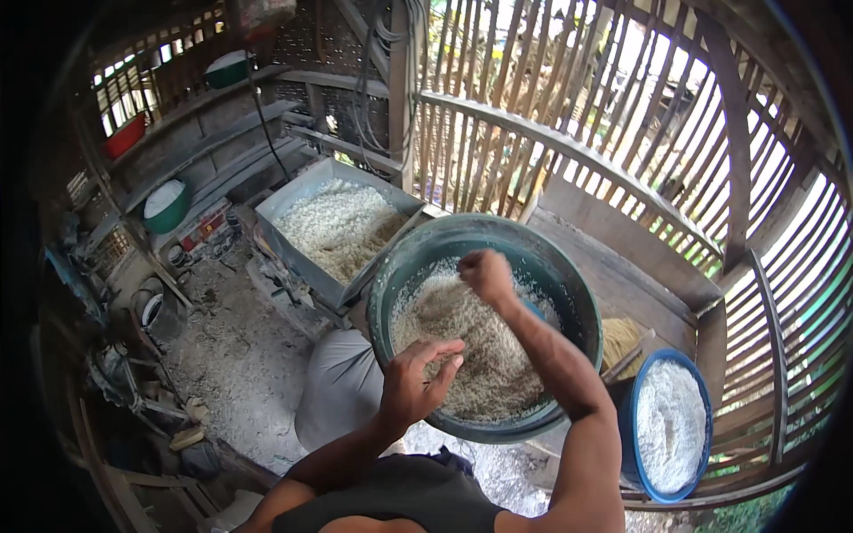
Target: The person scoops rice from a large green basin into a metal hopper using a blue scoop, then wipes the inside of the empty basin with a sponge.
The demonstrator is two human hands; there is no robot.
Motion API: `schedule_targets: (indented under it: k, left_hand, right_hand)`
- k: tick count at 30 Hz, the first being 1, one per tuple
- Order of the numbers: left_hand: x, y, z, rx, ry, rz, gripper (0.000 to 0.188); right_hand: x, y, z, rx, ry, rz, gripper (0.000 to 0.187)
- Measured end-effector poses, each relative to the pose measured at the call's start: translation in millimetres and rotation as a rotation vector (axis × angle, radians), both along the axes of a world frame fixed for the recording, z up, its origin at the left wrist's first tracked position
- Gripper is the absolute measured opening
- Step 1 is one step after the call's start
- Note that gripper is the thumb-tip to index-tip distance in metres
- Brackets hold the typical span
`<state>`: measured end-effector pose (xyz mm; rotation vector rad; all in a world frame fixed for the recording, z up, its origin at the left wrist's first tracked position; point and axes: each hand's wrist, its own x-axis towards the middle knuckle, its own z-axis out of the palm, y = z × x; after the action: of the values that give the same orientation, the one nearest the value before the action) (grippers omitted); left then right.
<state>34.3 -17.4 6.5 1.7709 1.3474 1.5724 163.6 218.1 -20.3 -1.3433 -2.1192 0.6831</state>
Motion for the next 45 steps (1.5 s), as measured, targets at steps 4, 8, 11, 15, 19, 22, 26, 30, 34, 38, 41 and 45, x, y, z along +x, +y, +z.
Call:
schedule_targets:
  k: [4,8,11,15,19,22,26,30,34,38,41,45]
  left_hand:
    - [-8.7,1.2,0.5,0.04,0.019,-0.068,0.016]
    - [-14.8,5.4,5.4,0.017,-0.047,-0.151,0.017]
    - [-14.7,6.8,6.9,0.029,-0.018,-0.181,0.017]
    - [-11.2,5.6,8.0,0.054,0.012,-0.195,0.018]
    - [-13.2,3.8,6.0,0.044,-0.008,-0.192,0.019]
    - [-14.5,4.0,7.5,0.041,0.005,-0.207,0.019]
    - [-15.2,3.3,10.1,0.032,0.022,-0.238,0.02]
    - [-16.4,4.4,10.3,0.01,-0.02,-0.297,0.021]
    - [-35.6,9.9,16.0,0.002,0.015,-0.234,0.023]
    - [-50.7,21.8,18.9,0.006,0.022,-0.073,0.023]
    - [-47.8,28.8,12.4,0.049,0.078,-0.045,0.023]
    - [-44.8,27.3,5.2,0.077,0.079,0.006,0.02]
  right_hand:
    - [41.0,-8.3,14.9,-0.026,-0.071,0.028,0.019]
    - [104.5,-14.7,16.4,0.076,-0.495,-0.096,0.02]
    - [138.9,-14.8,-9.1,-0.033,-0.647,-0.21,0.017]
    - [132.3,-29.7,-28.8,-0.109,-0.667,-0.315,0.021]
    - [107.9,-58.4,12.7,-0.109,-0.464,-0.308,0.021]
    - [81.7,-79.1,19.5,0.162,-0.284,-0.148,0.024]
    - [75.6,-69.6,14.2,-0.066,-0.455,-0.101,0.03]
    - [71.4,-93.2,30.3,0.134,-0.529,0.015,0.031]
    - [60.4,-104.1,66.8,0.589,-0.56,0.172,0.035]
    - [101.4,-58.5,82.7,0.393,-0.527,-0.158,0.028]
    - [148.6,-41.4,66.2,0.241,-0.597,-0.304,0.024]
    - [153.8,-53.8,39.1,0.025,-0.392,-0.295,0.025]
